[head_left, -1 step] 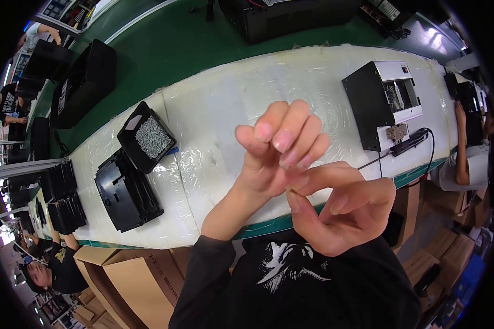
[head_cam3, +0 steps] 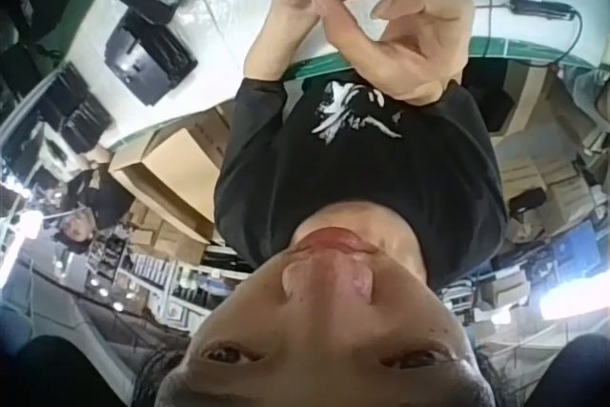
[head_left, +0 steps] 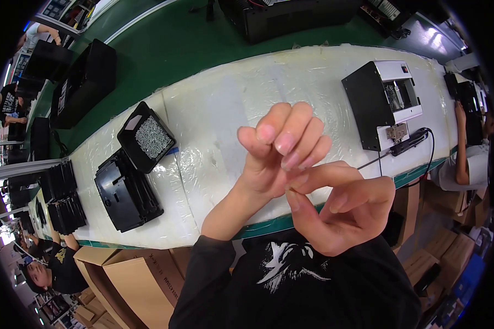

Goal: The person assembles an electronic housing by securing small components and a circuit board into it with screws, using an electric screwdriver.

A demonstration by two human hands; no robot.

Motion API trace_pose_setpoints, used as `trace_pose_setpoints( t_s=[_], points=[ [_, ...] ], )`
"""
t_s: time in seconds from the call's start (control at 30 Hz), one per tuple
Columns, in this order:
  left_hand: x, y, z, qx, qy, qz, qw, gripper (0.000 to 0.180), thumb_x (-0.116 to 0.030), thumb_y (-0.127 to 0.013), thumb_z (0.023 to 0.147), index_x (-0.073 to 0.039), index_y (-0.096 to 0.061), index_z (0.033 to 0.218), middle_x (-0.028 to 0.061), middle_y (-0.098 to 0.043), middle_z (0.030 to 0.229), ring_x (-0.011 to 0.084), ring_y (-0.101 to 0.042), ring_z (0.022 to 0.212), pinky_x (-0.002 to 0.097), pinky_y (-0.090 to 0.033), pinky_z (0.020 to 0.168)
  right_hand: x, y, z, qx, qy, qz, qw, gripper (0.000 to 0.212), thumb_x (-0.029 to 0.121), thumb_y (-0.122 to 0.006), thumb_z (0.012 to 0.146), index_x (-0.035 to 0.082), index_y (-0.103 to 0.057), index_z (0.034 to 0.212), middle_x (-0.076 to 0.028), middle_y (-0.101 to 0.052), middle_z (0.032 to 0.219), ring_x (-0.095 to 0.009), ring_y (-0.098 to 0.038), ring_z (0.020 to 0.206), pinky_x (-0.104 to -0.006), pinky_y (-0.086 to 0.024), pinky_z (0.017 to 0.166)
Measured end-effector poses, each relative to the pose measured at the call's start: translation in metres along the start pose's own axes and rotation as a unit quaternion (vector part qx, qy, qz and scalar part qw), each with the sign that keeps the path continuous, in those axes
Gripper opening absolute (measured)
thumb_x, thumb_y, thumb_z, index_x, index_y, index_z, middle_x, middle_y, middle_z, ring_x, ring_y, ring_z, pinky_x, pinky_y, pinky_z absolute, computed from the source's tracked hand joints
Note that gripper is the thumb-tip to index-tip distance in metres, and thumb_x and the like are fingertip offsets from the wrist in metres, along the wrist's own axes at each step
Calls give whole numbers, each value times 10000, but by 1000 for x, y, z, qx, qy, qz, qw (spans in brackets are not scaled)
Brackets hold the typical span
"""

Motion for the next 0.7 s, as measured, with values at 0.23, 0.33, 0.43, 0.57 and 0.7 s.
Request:
trace_pose_setpoints(
  t_s=[0.23, 0.33, 0.43, 0.57, 0.7],
  points=[
    [6, -6, 1, 9, -16, 17, 1000, 298, -497, -595, 821, -210, -518, 793, -89, -458, 774, 36, -397, 648, 189, -335, 590, -1, -4, 3, -6, 11, 36, 999, 407, -210, -591, 740, 3, -321, 959, -270, -588, 977, -282, -645, 874, -337, -523, 754],
    [7, -6, 2, 26, -15, 24, 999, 303, -489, -604, 822, -206, -505, 777, -85, -455, 770, 39, -391, 639, 189, -335, 585, -2, -6, 2, -15, -9, 70, 997, 388, -207, -567, 761, -2, -308, 965, -316, -576, 1018, -297, -644, 893, -340, -532, 750],
    [11, -2, 1, 13, -9, 26, 1000, 298, -465, -617, 829, -198, -499, 769, -76, -457, 770, 44, -389, 635, 192, -341, 581, -2, -6, 3, -47, -2, 20, 999, 407, -153, -627, 748, 13, -295, 915, -294, -633, 863, -212, -648, 705, -229, -512, 616],
    [13, 0, 1, 19, -12, 17, 1000, 290, -432, -629, 836, -180, -501, 773, -61, -459, 775, 53, -397, 638, 194, -354, 572, -4, -4, 2, -59, -9, 34, 998, 409, -155, -618, 755, 21, -285, 914, -304, -632, 869, -212, -650, 712, -227, -508, 617],
    [12, 1, 0, 18, -8, 9, 1000, 290, -425, -632, 836, -172, -504, 779, -52, -462, 787, 60, -407, 648, 198, -367, 571, -5, -4, 4, -48, 0, 43, 998, 410, -159, -608, 762, 27, -279, 919, -306, -631, 870, -198, -640, 688, -222, -501, 614]
  ],
)
Point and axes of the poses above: each hand's wrist, its own z-axis towards the middle knuckle, its own y-axis out of the back of the hand, x = y × z, the point moved 6 cm from there along z, towards the middle knuckle
